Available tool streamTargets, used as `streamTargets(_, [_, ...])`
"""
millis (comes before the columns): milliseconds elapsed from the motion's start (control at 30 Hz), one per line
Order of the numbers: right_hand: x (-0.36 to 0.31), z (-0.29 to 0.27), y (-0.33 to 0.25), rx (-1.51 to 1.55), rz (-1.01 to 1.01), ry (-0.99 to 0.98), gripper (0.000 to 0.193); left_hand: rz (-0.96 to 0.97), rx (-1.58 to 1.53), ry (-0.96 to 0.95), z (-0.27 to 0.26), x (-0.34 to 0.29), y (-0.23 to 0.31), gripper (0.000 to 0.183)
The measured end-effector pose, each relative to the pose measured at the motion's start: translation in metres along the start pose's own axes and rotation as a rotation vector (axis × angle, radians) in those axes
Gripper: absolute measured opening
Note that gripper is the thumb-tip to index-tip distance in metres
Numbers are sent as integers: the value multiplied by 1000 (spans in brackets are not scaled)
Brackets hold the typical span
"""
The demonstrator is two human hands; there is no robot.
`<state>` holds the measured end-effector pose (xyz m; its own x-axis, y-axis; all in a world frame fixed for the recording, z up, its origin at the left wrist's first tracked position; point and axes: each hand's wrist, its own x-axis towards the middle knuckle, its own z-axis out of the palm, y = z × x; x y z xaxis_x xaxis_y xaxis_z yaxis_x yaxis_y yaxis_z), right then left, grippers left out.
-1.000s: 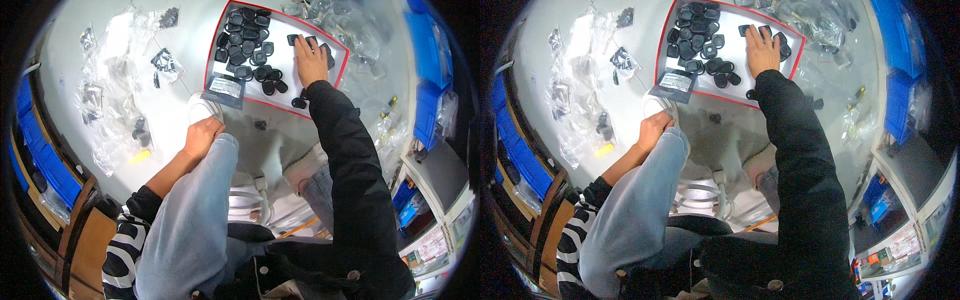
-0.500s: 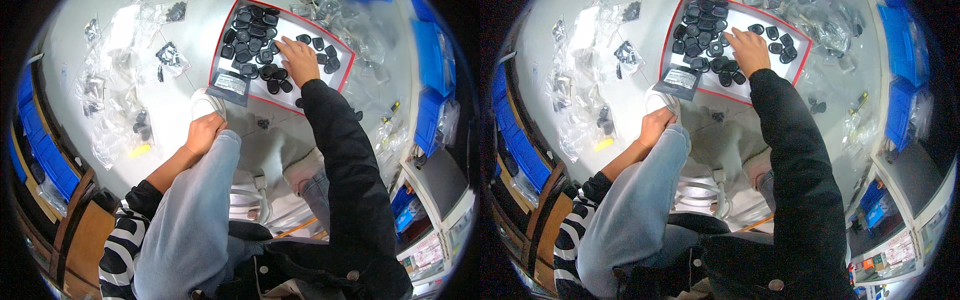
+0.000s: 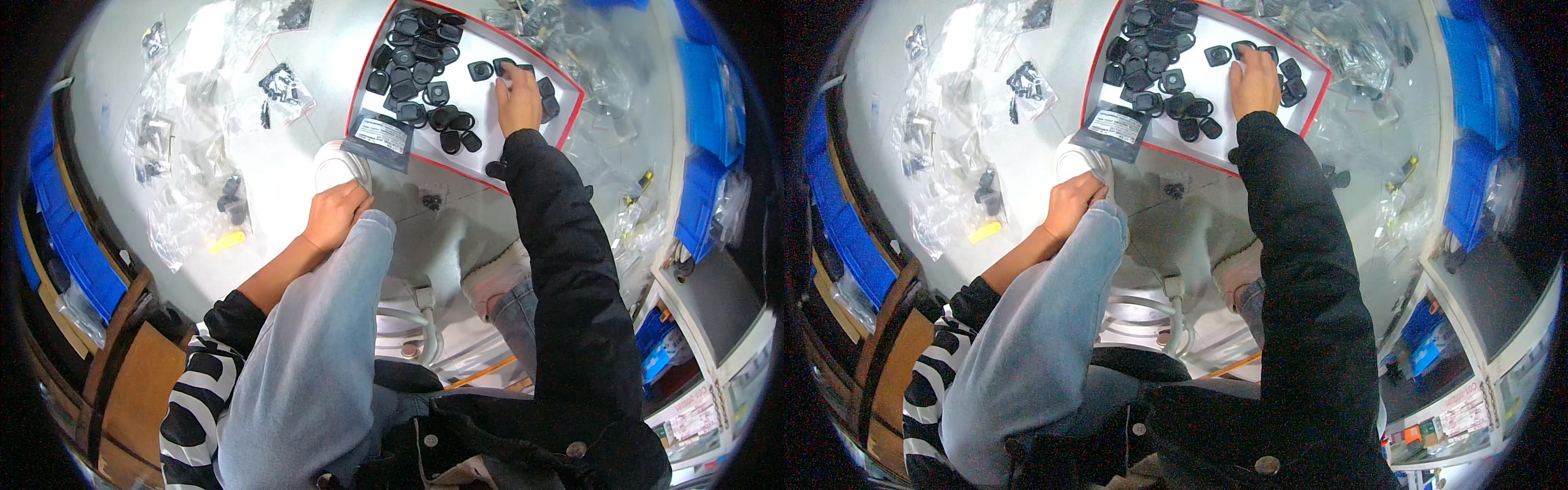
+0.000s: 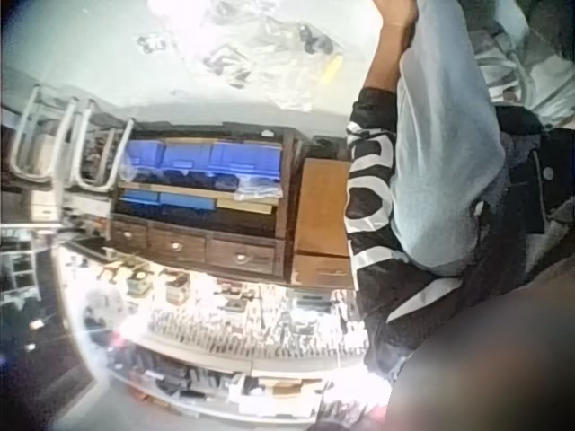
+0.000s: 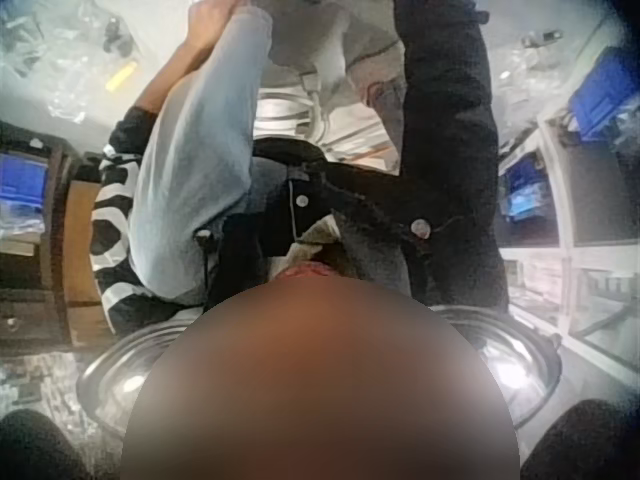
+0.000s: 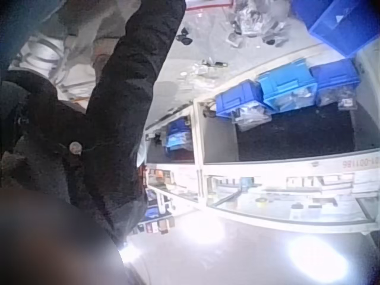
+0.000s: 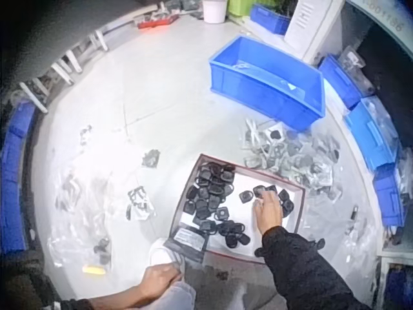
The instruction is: The person sits on the floor and assembles small black key fobs by inserting rubber grommets into them. They pick up key fobs from a red tray, take grommets from a plastic bag, and press them into place on each unit.
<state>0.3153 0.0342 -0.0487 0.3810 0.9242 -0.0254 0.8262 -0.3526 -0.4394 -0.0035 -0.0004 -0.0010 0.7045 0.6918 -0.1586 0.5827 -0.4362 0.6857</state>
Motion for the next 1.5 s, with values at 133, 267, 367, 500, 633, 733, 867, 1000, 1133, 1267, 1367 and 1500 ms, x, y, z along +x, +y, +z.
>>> streamTargets(133, [-2,11,-5,-217,-333,-23,26,-8,6,2,0,-1,-1,16])
streamTargets(267, [-7,9,-1,-330,-267,45,27,-15,-15,4,1,-1,-1,16])
streamTargets(367, [-9,8,-8,-211,-249,46,23,-12,2,-4,1,-1,-1,16])
streamTargets(500, [-7,31,-53,32,-148,-11,25,-29,-12,-11,0,-1,0,15])
streamTargets(633, [-6,53,-87,-106,131,45,28,-37,-8,-20,-1,0,1,15])
streamTargets(733, [-8,57,-89,-53,158,31,28,-27,-30,4,-1,0,1,12])
streamTargets(867, [-14,49,-85,213,167,-56,26,-24,-42,12,0,-1,-2,12])
streamTargets(1000, [-24,25,-88,828,284,-42,23,-62,-67,-14,-2,0,1,12])
streamTargets(1133, [-41,-13,-97,1009,283,-132,22,-337,-376,39,-22,11,10,14])
streamTargets(1267, [-64,-43,-120,1177,356,-165,24,-476,-791,219,-52,28,27,15])
streamTargets(1367, [-92,-56,-145,1244,452,-313,23,-371,-876,124,-66,39,42,18])
streamTargets(1500, [-121,-58,-171,1342,473,-351,22,-375,-991,142,-70,35,61,21])
